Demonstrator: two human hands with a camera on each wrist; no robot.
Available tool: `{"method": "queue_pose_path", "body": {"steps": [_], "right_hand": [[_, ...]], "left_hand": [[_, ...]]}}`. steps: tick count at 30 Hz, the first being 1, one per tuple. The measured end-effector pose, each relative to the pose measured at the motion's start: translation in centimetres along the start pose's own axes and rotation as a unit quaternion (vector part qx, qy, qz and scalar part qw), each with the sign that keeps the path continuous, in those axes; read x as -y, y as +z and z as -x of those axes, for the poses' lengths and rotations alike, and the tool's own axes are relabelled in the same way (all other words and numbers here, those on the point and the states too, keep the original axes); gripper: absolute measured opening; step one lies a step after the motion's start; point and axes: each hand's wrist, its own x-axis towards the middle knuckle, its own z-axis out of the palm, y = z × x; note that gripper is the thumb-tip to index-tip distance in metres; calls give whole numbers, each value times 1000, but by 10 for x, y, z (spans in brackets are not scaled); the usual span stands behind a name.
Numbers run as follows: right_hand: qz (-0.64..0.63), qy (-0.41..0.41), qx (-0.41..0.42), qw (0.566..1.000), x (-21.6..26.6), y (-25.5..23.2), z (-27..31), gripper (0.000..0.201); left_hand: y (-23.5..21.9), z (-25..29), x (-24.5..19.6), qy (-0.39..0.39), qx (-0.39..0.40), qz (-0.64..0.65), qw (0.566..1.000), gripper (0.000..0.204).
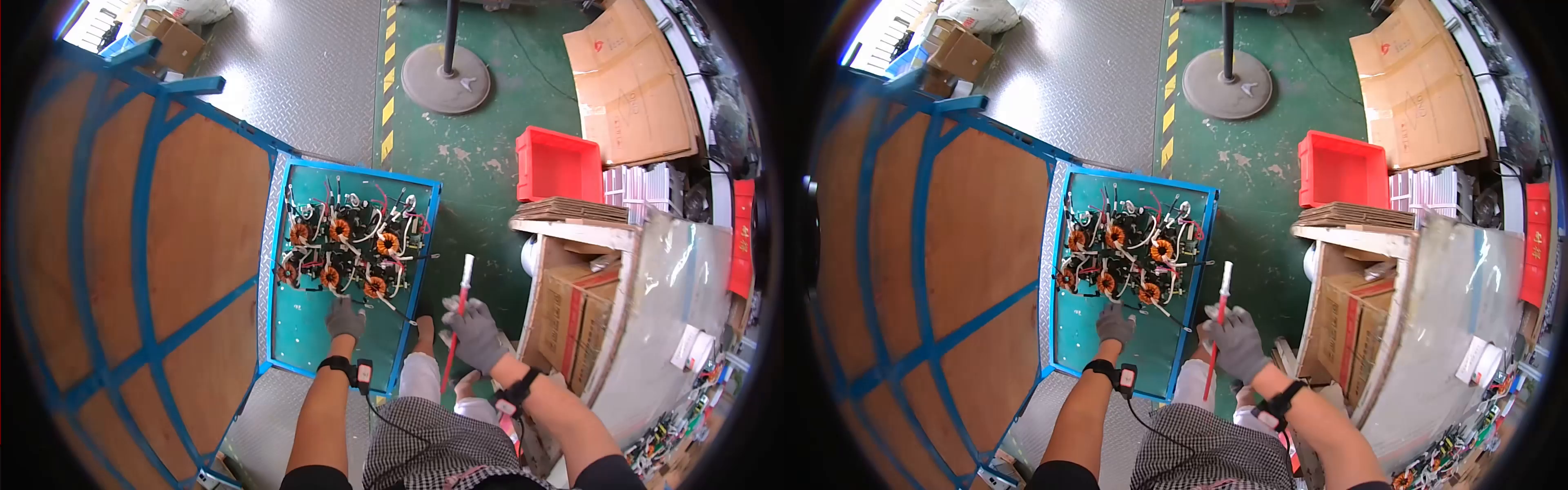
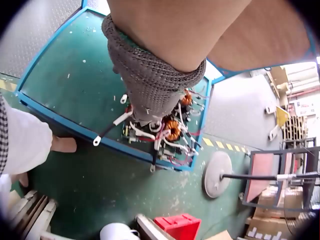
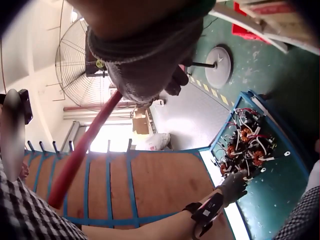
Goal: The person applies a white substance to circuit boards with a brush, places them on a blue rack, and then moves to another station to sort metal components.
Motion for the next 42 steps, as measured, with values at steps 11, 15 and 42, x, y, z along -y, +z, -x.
{"method": "queue_pose_path", "body": {"steps": [11, 15, 42], "right_hand": [[174, -127, 242, 946, -102, 226, -131, 23], [133, -118, 228, 957, -104, 264, -137, 20], [-119, -58, 189, 973, -72, 179, -113, 25]], "left_hand": [[33, -195, -12, 314, -160, -410, 841, 75], [32, -210, -24, 338, -99, -434, 829, 58], [-5, -146, 8, 466, -110, -212, 852, 8]]}}
